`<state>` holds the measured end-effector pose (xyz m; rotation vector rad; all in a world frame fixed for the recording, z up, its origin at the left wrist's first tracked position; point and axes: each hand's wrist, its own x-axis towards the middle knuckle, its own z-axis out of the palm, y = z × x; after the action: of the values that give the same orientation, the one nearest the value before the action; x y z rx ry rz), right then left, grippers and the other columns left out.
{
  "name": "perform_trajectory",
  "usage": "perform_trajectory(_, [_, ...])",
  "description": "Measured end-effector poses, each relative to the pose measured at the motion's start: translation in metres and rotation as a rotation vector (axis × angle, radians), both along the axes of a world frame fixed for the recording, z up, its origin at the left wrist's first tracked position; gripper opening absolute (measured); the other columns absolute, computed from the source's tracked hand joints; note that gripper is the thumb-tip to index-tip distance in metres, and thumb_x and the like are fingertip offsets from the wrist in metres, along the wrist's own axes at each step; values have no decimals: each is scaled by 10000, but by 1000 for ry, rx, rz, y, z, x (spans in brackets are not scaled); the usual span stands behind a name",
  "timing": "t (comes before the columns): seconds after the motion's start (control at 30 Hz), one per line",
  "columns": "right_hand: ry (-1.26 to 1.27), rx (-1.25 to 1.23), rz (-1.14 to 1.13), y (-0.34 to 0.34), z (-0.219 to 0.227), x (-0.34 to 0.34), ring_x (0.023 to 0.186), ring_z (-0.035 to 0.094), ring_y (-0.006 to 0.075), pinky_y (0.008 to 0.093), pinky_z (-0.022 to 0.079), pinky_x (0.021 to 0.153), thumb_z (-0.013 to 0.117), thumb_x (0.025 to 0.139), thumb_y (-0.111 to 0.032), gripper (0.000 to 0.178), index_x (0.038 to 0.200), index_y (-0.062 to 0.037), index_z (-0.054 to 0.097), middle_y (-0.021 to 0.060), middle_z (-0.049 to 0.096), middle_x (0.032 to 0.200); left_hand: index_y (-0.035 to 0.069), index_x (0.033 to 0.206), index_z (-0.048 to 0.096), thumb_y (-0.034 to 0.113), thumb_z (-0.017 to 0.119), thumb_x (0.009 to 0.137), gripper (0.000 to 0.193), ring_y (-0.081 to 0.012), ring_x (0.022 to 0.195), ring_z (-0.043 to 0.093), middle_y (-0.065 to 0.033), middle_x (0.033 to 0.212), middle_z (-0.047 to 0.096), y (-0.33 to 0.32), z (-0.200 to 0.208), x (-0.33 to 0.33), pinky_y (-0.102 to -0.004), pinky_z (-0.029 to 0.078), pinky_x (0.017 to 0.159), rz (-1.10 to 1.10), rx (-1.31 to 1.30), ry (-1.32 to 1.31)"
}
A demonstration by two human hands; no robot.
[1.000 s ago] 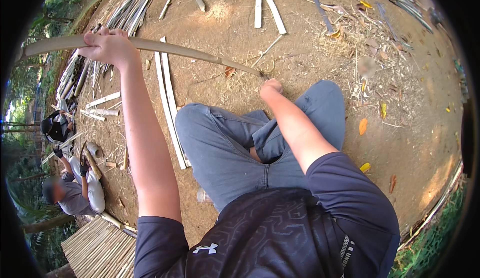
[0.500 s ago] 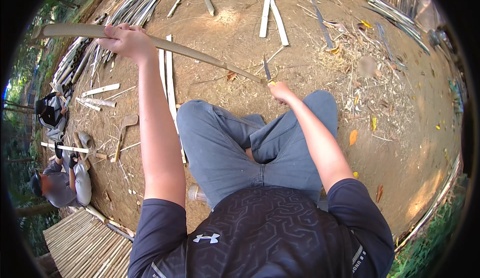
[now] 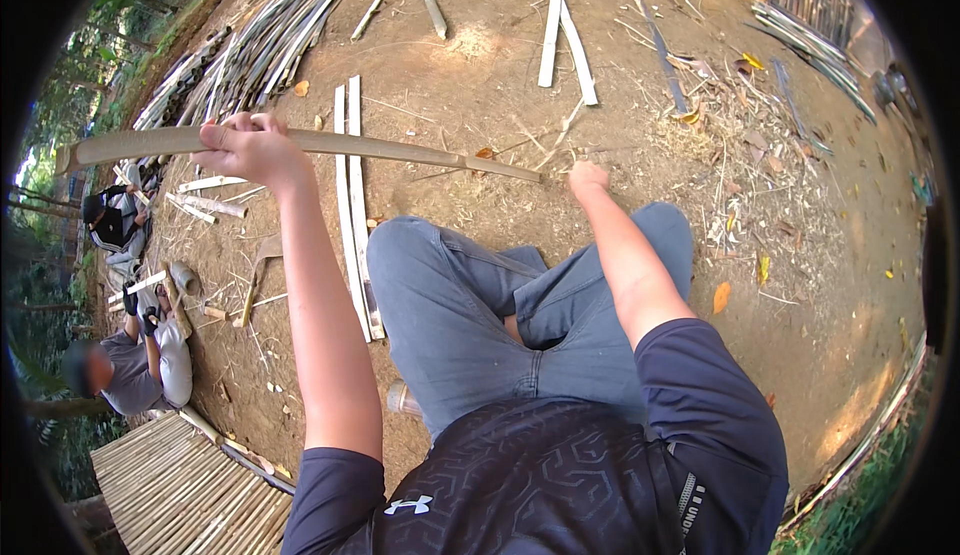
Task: The person shaves a thin wooden strip with a knife while sitting cross-legged on the ground.
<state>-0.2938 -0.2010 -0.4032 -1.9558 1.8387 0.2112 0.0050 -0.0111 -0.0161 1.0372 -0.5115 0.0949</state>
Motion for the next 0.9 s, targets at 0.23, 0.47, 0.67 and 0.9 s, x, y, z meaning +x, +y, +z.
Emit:
perform_trajectory(0.23, [-101,71,-244,-5,18,-18,1178,655,302,428,547,950,579,939,-201,298,1159,-59,721,170,682,1243,103,1391,219,409,291,1100,429,-69,483,311,-2,738,396,-14,-3,17,-251,242,409,31,12,4])
perform_trajectory(0.47, [-16,71,181,-12,2,-11,1212,614,346,464,503,996,511,998,-436,433,1282,-131,629,167,638,1307,99,1320,274,392,281,1105,364,-72,469,333,-5,731,397,-28,8,-9,-248,253,393,-9,17,-26])
perform_trajectory(0.67, [-162,49,-504,-33,-13,-52,1201,631,329,444,509,995,520,953,-254,355,1197,-70,701,188,660,1273,105,1168,310,385,278,1106,289,-72,455,331,1,720,387,-22,13,-19,-243,260,387,10,-2,-75])
perform_trajectory(0.9, [-414,-142,-436,-47,1,-42,1130,643,384,469,504,966,484,974,-337,398,1132,-44,703,232,669,1206,106,1105,321,371,281,1109,268,-70,456,311,1,720,391,-33,6,-2,-242,254,387,-40,3,-97])
